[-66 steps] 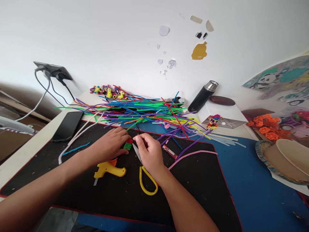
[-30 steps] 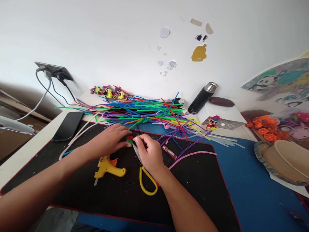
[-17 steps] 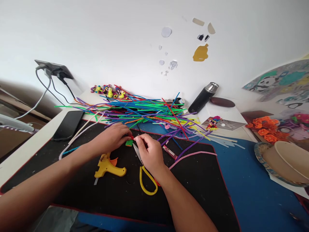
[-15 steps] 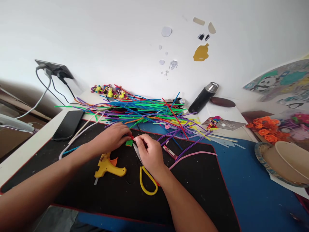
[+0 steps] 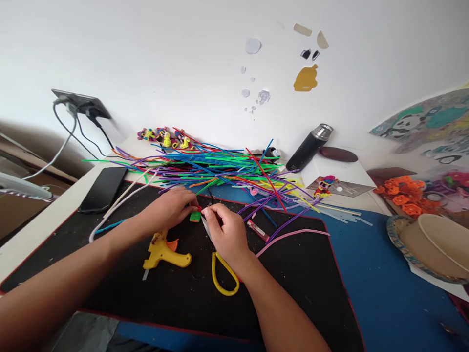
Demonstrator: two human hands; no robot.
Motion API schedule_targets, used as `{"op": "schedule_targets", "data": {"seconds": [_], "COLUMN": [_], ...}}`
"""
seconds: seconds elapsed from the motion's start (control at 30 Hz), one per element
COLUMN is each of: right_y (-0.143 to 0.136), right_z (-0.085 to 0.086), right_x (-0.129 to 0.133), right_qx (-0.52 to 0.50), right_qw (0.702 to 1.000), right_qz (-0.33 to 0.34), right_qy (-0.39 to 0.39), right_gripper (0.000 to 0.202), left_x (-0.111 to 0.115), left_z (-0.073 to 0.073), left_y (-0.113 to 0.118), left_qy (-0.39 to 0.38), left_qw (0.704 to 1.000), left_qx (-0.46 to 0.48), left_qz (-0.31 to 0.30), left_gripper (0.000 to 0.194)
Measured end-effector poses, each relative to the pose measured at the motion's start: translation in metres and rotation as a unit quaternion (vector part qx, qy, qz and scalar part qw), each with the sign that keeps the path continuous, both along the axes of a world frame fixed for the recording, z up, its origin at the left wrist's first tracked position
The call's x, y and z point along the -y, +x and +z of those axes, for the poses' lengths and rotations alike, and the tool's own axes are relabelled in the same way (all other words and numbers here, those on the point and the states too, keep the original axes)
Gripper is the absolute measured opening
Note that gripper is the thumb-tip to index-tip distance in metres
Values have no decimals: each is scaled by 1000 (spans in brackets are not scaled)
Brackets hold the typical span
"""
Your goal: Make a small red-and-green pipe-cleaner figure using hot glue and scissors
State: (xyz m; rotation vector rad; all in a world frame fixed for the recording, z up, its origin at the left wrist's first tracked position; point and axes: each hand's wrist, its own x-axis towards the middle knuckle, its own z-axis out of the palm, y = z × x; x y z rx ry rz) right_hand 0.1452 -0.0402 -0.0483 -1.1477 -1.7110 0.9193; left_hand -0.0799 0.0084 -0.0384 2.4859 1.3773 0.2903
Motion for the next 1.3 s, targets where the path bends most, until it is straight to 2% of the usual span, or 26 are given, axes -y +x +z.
{"op": "schedule_targets", "data": {"seconds": [0.17, 0.53, 0.67, 0.77, 0.87, 1.0, 1.17, 1.3], "right_y": [0, -1, -1, -1, 0, 1, 0, -1], "right_z": [3, 2, 4, 5, 5, 1, -2, 1], "right_x": [0, 1, 2, 1, 0, -4, -9, -12], "right_qx": [3, 9, 8, 7, -5, -49, -142, -194], "right_qw": [1000, 1000, 1000, 1000, 1000, 998, 975, 950], "right_qz": [1, 6, 6, 3, 2, -2, 16, 56], "right_qy": [-1, -3, 3, 7, -1, -51, -169, -238], "right_gripper": [34, 32, 34, 33, 34, 36, 39, 43], "left_x": [1, 12, 16, 15, 13, 12, 17, 22], "left_z": [1, 16, 11, 3, -2, 4, 26, 38], "left_y": [0, -4, -7, -8, -7, -9, -5, 7], "left_qy": [-3, 20, 25, 35, 34, 43, 109, 127], "left_qw": [1000, 999, 997, 996, 996, 998, 992, 990], "left_qx": [7, 4, -16, -41, -44, -12, 59, 60], "left_qz": [6, -47, -74, -67, -65, -50, -9, -32], "left_gripper": [21, 24, 26, 34, 30, 28, 41, 41]}}
